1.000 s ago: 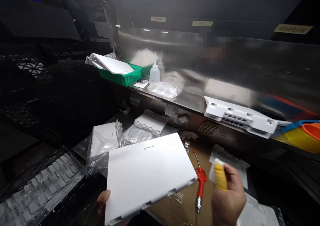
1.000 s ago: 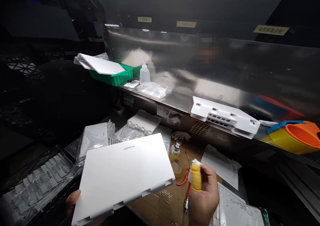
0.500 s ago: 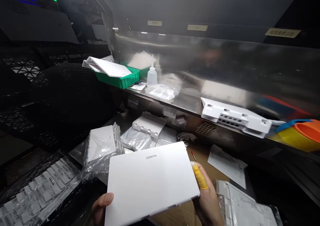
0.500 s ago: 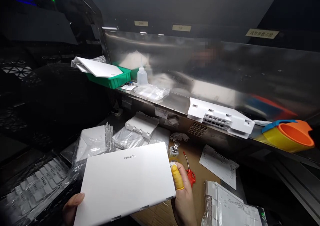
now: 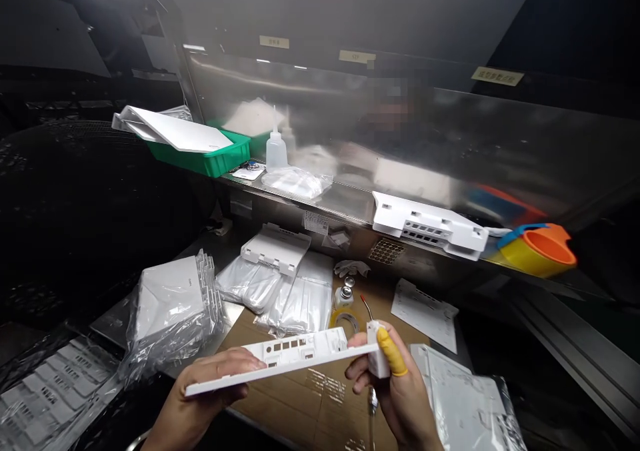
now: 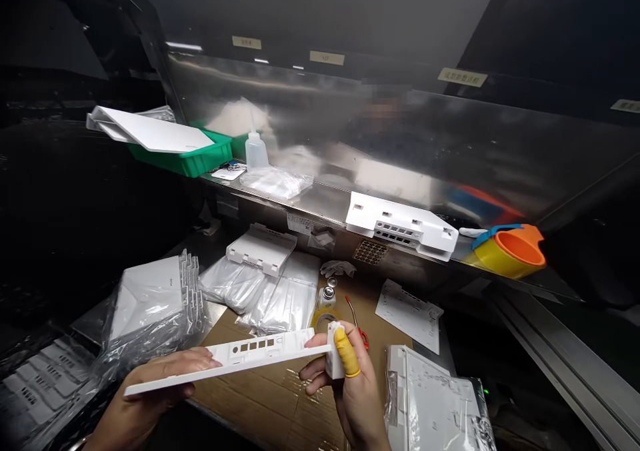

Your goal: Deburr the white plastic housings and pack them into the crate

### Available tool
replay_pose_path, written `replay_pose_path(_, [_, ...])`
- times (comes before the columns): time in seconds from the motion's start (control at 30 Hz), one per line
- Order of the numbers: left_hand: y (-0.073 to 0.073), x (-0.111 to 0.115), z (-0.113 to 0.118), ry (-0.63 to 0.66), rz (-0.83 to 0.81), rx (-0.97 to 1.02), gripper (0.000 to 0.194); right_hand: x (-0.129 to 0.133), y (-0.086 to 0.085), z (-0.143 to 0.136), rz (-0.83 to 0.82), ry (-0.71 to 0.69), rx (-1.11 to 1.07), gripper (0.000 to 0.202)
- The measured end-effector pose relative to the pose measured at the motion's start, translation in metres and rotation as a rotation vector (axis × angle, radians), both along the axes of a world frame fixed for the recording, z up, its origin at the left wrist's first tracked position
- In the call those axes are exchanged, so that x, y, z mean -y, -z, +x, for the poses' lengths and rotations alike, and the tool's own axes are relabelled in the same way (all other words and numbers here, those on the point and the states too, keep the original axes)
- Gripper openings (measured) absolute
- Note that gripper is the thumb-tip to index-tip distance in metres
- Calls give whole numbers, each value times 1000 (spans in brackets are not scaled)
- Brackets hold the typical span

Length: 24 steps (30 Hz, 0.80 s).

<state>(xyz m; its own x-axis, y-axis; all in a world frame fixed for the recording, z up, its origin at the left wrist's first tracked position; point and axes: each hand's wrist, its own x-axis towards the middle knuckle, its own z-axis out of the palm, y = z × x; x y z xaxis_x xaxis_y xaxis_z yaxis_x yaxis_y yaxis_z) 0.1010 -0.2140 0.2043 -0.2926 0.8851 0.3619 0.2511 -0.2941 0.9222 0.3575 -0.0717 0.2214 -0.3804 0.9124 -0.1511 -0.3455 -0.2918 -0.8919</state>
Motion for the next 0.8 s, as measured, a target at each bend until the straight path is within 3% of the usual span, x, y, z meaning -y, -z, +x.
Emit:
replay_pose_path(0.07, [-2, -6, -2, 81, 56, -55, 13, 3, -1, -1, -25, 16, -38, 36])
replay_pose_path(0.3, [-3, -12, 2, 162, 104, -60, 13, -3, 14, 6, -16, -25, -38, 36])
replay_pose_path(0.57, [-18, -7, 11, 9, -146, 94, 20, -4, 16, 8, 0, -49, 11, 37])
replay_pose_path(0.63, [-16, -6, 12, 26, -145, 99, 34, -7, 21, 10, 9, -66, 38, 39])
replay_pose_path(0.73, [-8, -8, 18, -2, -32, 141, 73, -10, 28, 13, 67, -18, 20, 35])
replay_pose_path(0.8, [-3, -13, 25, -101, 95, 371, 95, -8, 30, 14, 129, 97, -34, 25])
